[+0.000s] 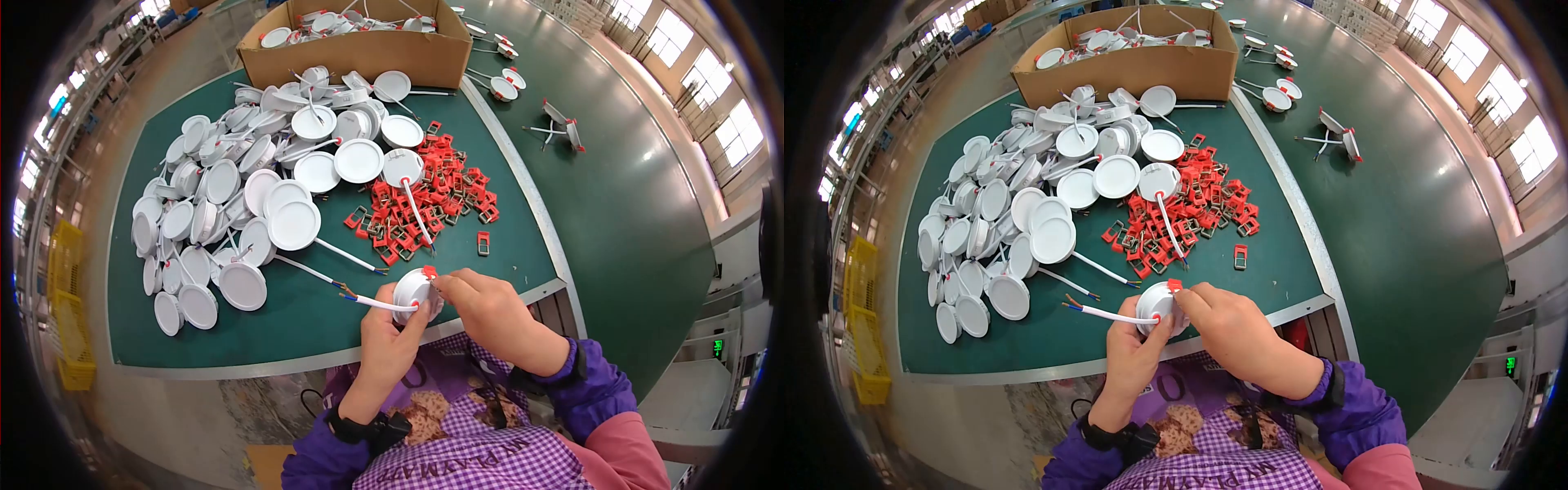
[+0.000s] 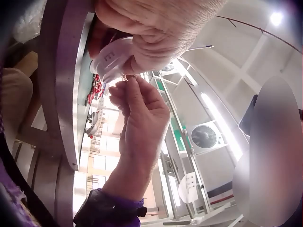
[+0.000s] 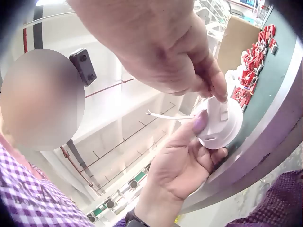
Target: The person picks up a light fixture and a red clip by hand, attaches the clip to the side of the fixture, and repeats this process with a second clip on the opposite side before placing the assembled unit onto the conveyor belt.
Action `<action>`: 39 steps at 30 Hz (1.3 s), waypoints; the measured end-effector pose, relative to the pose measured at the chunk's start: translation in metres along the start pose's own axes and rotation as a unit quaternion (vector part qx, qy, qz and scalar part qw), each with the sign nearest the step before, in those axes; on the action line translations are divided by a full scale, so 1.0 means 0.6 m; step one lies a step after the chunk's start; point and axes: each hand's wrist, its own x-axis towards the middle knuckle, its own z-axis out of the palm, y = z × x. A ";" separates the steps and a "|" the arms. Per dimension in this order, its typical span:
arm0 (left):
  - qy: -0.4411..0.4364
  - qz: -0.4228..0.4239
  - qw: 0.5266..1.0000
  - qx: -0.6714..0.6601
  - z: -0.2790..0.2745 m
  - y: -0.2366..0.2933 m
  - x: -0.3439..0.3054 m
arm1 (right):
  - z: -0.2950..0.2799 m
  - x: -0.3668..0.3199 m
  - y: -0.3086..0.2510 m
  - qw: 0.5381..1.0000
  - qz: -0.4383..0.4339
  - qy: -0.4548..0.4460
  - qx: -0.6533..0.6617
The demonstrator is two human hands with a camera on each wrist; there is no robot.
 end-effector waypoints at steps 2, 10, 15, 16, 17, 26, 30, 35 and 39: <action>-0.001 0.017 0.999 0.033 -0.001 -0.005 0.001 | 0.001 0.001 -0.002 1.000 0.005 -0.009 -0.019; -0.020 0.050 0.990 0.128 -0.013 0.007 0.005 | 0.002 0.007 -0.001 0.999 0.034 -0.007 0.004; -0.059 0.048 0.981 0.176 -0.022 0.020 0.004 | 0.005 0.011 0.018 0.984 0.062 0.062 0.157; -0.062 0.079 0.982 0.162 -0.027 0.006 0.004 | 0.001 0.010 0.012 0.978 0.094 0.039 0.184; -0.055 0.046 0.993 0.097 -0.037 -0.024 0.004 | 0.008 0.009 0.012 0.975 0.091 0.046 0.198; -0.073 0.076 0.985 0.139 -0.045 -0.027 0.007 | 0.006 0.010 0.017 0.938 0.156 -0.036 0.307; -0.095 0.074 0.981 0.150 -0.041 -0.010 0.004 | 0.025 0.007 0.027 0.947 0.129 0.003 0.295; -0.113 0.032 0.989 0.092 -0.054 -0.026 0.012 | 0.030 0.008 0.040 0.944 0.119 0.035 0.306; -0.078 0.041 0.993 0.078 -0.053 -0.034 0.011 | 0.055 0.000 0.041 0.942 0.113 0.094 0.303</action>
